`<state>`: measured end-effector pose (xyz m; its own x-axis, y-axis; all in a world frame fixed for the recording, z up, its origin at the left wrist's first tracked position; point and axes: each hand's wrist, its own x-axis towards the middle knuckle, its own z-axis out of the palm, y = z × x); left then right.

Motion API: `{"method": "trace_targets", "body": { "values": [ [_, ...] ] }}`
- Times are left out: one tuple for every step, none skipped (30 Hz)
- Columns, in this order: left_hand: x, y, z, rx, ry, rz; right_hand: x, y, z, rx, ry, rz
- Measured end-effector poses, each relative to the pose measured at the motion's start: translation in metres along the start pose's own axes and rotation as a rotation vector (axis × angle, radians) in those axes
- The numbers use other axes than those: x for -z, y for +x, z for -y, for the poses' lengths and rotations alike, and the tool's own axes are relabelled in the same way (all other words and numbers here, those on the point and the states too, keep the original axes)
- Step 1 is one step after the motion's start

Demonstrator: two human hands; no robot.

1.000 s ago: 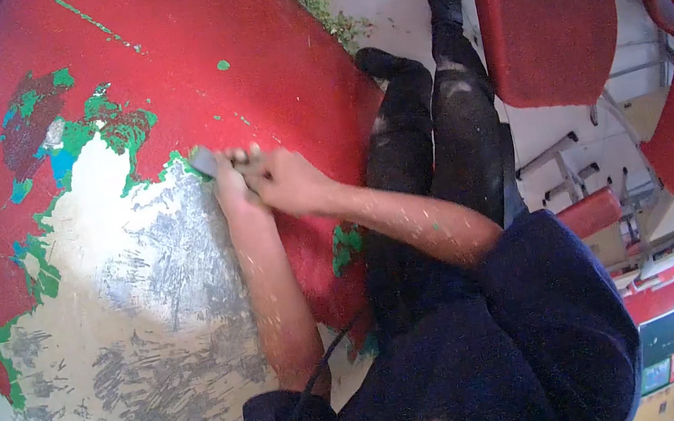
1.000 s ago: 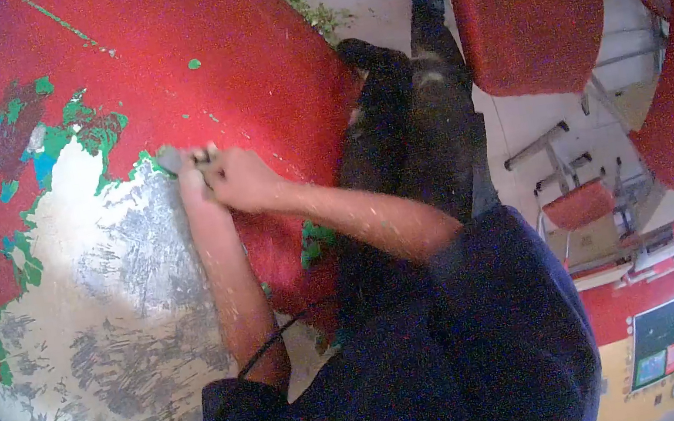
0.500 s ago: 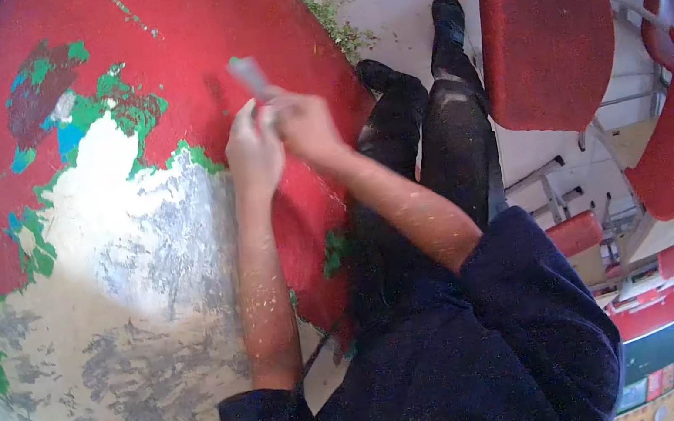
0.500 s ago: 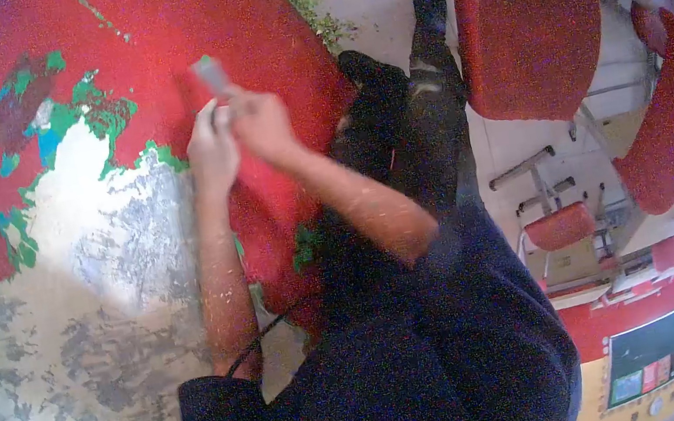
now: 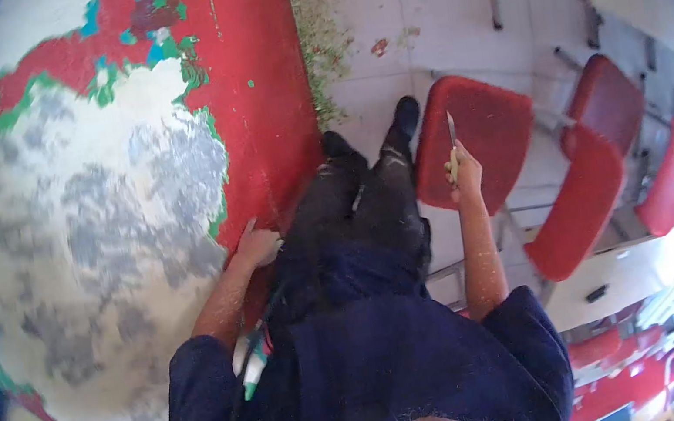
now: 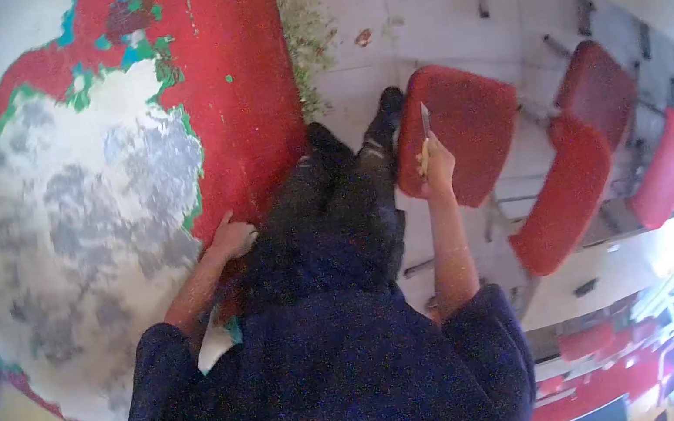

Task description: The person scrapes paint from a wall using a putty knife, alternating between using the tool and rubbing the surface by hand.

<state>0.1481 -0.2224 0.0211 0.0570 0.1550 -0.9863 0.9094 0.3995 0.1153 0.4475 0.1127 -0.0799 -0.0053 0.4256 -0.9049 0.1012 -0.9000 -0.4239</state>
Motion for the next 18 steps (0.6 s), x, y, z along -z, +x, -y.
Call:
{"method": "trace_targets", "body": {
  "values": [
    [-0.054,0.006,0.004,0.016,-0.252,-0.230,0.012,-0.008,0.019,-0.006,-0.007,-0.009],
    [-0.110,0.021,0.011,0.033,-0.509,-0.455,0.024,-0.015,0.036,-0.015,-0.016,-0.018],
    [-0.143,0.013,0.005,0.031,-0.594,-0.693,0.034,-0.011,0.048,0.021,0.023,0.037],
    [-0.175,0.004,-0.001,0.011,-0.657,-0.934,0.041,-0.010,0.062,0.018,0.044,0.053],
    [-0.204,-0.015,-0.011,0.088,-0.678,-1.025,0.042,-0.007,0.076,0.014,0.066,0.069],
    [-0.223,-0.033,-0.024,0.202,-0.698,-1.045,0.042,-0.007,0.093,0.016,0.092,0.093],
    [-0.241,-0.051,-0.039,0.324,-0.722,-1.039,0.039,-0.012,0.111,0.013,0.087,0.129],
    [-0.259,-0.064,-0.056,0.432,-0.759,-1.015,0.027,-0.014,0.130,0.011,0.080,0.176],
    [-0.273,-0.080,-0.077,0.543,-0.787,-0.979,0.014,-0.017,0.145,-0.001,0.068,0.224],
    [-0.288,-0.087,-0.094,0.623,-0.819,-0.958,0.004,-0.018,0.156,0.028,0.016,0.276],
    [-0.303,-0.092,-0.109,0.698,-0.850,-0.941,-0.007,-0.017,0.168,0.058,-0.034,0.327],
    [-0.316,-0.092,-0.122,0.759,-0.882,-0.931,-0.022,-0.018,0.178,0.092,-0.084,0.381],
    [-0.330,-0.093,-0.133,0.815,-0.908,-0.926,-0.041,-0.029,0.189,0.064,-0.114,0.389],
    [-0.342,-0.091,-0.146,0.855,-0.935,-0.926,-0.056,-0.043,0.194,0.077,-0.155,0.433],
    [-0.352,-0.087,-0.158,0.897,-0.964,-0.928,-0.072,-0.056,0.197,0.091,-0.199,0.482],
    [-0.361,-0.085,-0.172,0.936,-0.993,-0.931,-0.091,-0.065,0.198,0.103,-0.248,0.535],
    [-0.371,-0.081,-0.187,0.968,-1.019,-0.929,-0.108,-0.071,0.196,0.092,-0.290,0.586],
    [-0.379,-0.079,-0.200,0.992,-1.044,-0.929,-0.123,-0.075,0.191,0.076,-0.336,0.629]
  ]
}}
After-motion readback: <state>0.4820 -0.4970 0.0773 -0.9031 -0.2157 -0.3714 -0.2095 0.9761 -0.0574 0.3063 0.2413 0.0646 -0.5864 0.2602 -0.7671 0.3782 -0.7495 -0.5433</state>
